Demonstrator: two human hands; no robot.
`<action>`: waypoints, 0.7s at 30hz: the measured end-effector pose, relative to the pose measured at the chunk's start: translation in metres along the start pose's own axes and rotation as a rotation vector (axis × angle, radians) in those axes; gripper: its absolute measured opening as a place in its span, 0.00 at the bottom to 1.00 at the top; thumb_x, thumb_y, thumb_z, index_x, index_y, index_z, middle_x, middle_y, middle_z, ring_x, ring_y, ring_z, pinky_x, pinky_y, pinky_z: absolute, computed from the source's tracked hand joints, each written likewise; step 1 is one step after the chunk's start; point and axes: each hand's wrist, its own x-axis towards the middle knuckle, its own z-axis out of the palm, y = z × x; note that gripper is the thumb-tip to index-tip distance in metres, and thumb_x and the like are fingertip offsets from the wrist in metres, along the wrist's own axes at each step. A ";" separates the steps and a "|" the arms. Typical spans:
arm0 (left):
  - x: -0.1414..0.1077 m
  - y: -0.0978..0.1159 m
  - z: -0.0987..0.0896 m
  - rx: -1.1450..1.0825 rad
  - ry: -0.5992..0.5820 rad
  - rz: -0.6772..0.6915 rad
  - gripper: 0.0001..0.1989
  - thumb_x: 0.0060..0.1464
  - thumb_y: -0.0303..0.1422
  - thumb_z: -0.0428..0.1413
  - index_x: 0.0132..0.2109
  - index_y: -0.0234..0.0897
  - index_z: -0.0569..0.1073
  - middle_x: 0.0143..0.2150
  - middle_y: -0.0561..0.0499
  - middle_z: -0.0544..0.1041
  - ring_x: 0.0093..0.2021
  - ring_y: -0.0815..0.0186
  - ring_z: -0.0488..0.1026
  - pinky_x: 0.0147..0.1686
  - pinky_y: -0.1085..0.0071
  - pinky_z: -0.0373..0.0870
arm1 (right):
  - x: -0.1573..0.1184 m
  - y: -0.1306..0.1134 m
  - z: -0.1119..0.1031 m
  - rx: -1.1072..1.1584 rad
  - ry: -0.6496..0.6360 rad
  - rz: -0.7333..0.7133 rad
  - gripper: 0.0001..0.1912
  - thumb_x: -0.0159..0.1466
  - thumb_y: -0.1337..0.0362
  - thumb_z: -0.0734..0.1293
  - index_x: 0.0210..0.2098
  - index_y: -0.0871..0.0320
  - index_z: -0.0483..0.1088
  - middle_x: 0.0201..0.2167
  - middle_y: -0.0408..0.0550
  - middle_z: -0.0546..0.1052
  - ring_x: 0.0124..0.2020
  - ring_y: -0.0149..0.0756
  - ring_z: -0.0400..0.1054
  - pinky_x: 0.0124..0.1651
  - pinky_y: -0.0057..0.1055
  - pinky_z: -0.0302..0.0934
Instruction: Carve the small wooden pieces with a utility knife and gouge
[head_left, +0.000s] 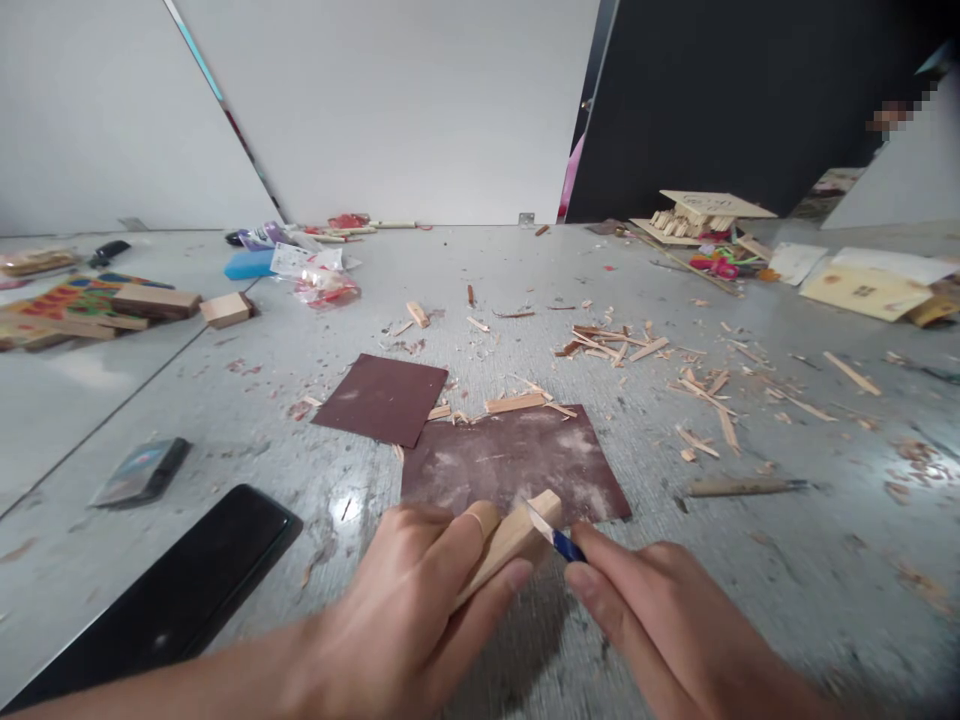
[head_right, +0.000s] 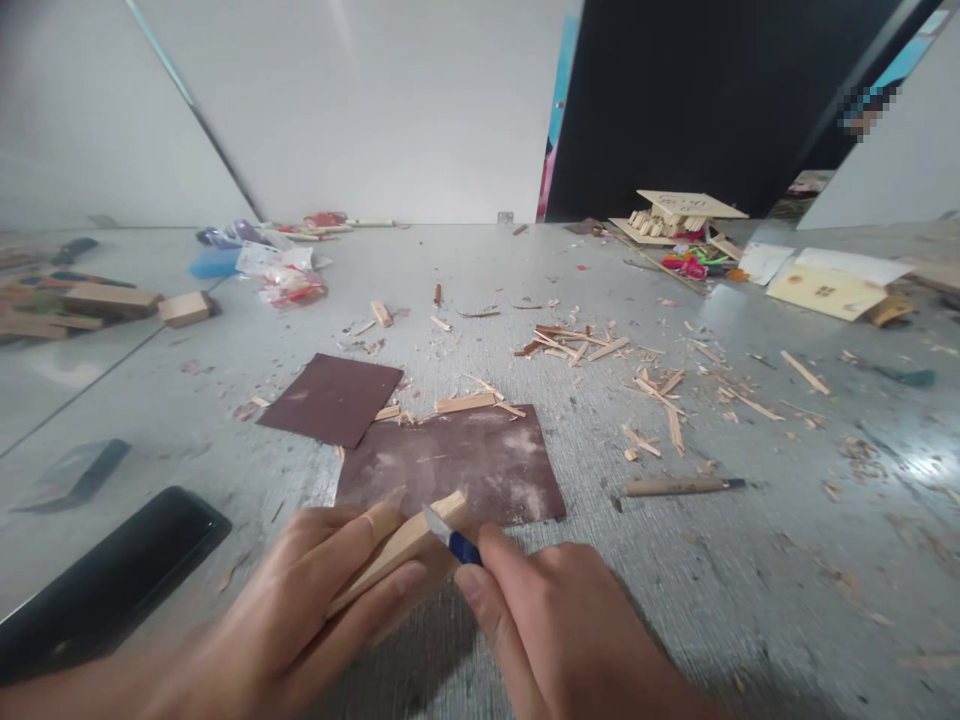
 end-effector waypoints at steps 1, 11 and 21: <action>0.000 0.002 -0.001 -0.007 -0.001 -0.010 0.17 0.74 0.31 0.41 0.38 0.35 0.69 0.29 0.52 0.71 0.25 0.67 0.67 0.27 0.66 0.64 | -0.001 -0.001 0.000 -0.024 0.023 -0.002 0.29 0.78 0.57 0.47 0.40 0.54 0.77 0.19 0.45 0.78 0.18 0.39 0.74 0.24 0.33 0.69; -0.002 0.004 0.003 -0.028 0.132 -0.006 0.20 0.76 0.37 0.38 0.36 0.39 0.65 0.26 0.55 0.71 0.22 0.69 0.67 0.24 0.70 0.67 | 0.002 0.007 -0.001 -0.151 0.072 -0.104 0.28 0.79 0.58 0.47 0.42 0.58 0.76 0.17 0.42 0.76 0.16 0.37 0.74 0.19 0.30 0.63; -0.007 -0.002 0.007 -0.018 0.202 -0.070 0.17 0.74 0.37 0.41 0.39 0.41 0.69 0.30 0.51 0.75 0.27 0.66 0.73 0.27 0.68 0.75 | 0.006 0.038 0.002 -0.247 -0.017 -0.189 0.22 0.77 0.61 0.50 0.40 0.57 0.74 0.13 0.39 0.73 0.10 0.37 0.68 0.15 0.36 0.45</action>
